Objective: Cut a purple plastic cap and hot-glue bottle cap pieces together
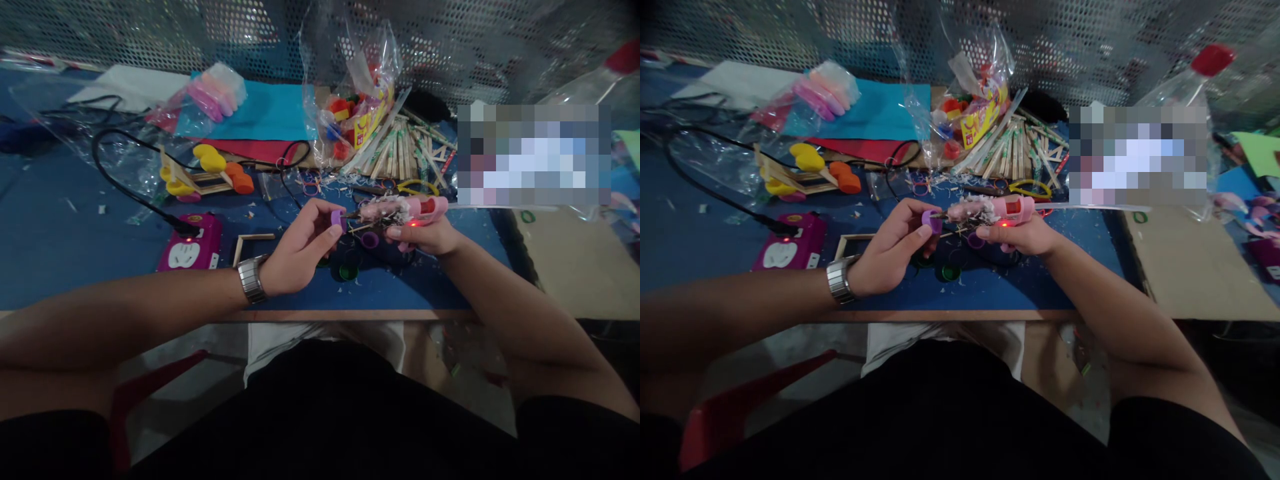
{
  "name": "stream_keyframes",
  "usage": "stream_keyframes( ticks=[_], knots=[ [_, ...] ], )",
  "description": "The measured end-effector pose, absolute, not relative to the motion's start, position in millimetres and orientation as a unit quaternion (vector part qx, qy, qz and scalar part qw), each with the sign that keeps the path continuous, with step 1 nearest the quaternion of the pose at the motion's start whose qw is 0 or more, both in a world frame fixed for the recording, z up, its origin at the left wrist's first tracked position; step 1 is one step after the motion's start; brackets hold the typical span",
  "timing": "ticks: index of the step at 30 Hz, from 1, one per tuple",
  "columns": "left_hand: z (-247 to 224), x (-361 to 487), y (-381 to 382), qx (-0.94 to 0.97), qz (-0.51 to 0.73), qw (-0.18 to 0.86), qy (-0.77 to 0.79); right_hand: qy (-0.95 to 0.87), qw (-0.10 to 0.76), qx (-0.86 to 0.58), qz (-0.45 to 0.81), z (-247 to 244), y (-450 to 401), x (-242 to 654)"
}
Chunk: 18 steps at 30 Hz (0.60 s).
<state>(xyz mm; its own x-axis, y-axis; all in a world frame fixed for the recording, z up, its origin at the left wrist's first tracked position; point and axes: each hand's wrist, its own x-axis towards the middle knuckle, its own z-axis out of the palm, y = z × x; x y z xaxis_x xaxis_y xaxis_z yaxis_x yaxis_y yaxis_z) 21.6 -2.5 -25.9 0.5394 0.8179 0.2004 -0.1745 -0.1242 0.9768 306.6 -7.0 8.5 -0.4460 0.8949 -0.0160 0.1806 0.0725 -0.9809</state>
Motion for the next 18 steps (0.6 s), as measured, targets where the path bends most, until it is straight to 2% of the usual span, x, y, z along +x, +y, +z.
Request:
stream_keyframes(
  ticks=[18],
  knots=[
    [-30.7,23.2,0.3,0.638,0.429,0.593,0.237,-0.689,0.318,-0.361,0.542,8.7,-5.0,306.1]
  ],
)
